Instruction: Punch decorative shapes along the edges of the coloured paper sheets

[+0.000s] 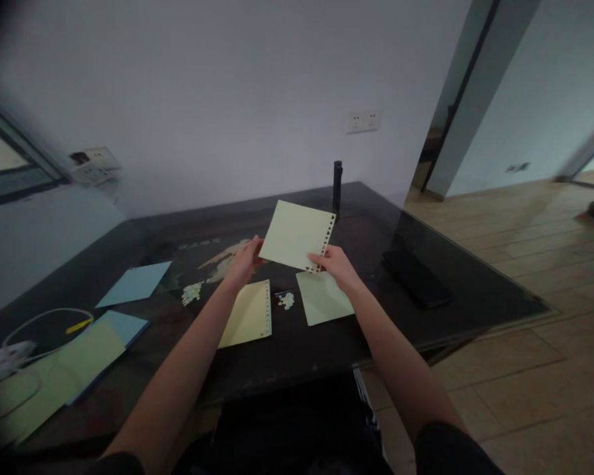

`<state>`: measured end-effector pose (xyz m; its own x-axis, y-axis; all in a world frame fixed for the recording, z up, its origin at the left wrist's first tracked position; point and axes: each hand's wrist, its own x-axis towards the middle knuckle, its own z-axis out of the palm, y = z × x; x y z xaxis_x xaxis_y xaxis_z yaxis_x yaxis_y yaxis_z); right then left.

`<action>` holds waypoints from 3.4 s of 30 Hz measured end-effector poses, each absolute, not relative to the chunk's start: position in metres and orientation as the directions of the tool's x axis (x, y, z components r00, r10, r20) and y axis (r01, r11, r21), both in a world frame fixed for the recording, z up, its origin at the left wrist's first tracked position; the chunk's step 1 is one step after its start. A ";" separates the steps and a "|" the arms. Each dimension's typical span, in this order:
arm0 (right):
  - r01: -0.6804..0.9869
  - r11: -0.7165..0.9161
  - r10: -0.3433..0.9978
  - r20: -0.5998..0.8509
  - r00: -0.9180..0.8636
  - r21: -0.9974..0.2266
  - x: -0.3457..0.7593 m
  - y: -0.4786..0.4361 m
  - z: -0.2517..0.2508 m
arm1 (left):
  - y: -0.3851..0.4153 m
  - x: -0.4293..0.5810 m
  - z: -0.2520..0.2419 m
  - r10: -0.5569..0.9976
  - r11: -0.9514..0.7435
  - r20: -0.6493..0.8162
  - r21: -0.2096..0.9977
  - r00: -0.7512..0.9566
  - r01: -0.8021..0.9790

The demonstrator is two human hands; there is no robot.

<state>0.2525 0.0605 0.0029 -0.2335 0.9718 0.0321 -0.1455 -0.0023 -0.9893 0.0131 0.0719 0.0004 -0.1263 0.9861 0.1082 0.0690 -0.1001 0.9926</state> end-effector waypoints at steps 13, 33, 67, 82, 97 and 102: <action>0.090 -0.044 0.951 -0.069 -0.301 -0.995 0.258 0.065 -0.001 | 0.062 0.014 0.003 0.975 -0.211 0.219 0.959 -0.026 0.188; 0.356 0.007 0.996 -0.025 -0.085 -0.935 0.307 0.074 0.011 | 0.039 0.060 -0.004 0.983 -0.185 0.170 0.901 0.074 0.392; 0.794 -0.080 0.963 -0.252 -0.095 -0.603 0.329 0.082 -0.001 | 0.011 0.090 -0.015 0.978 -0.199 0.040 0.470 0.204 0.860; 0.807 -0.056 0.958 -0.259 -0.122 -0.588 0.326 0.077 0.005 | 0.008 0.091 -0.013 0.975 -0.213 0.033 0.431 0.220 0.877; 0.896 -0.055 0.945 -0.314 -0.096 -0.440 0.328 0.080 -0.002 | 0.006 0.092 -0.008 0.965 -0.247 0.008 0.347 0.260 0.905; 0.925 -0.060 0.953 -0.297 -0.058 -0.376 0.329 0.079 0.000 | 0.006 0.092 -0.011 0.965 -0.254 0.020 0.337 0.263 0.907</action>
<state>0.3293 0.0788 0.0002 -0.0584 0.9532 -0.2966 0.9248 -0.0603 -0.3756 0.0923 0.0060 -0.0110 0.2625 0.9647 0.0197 0.9066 -0.2536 0.3373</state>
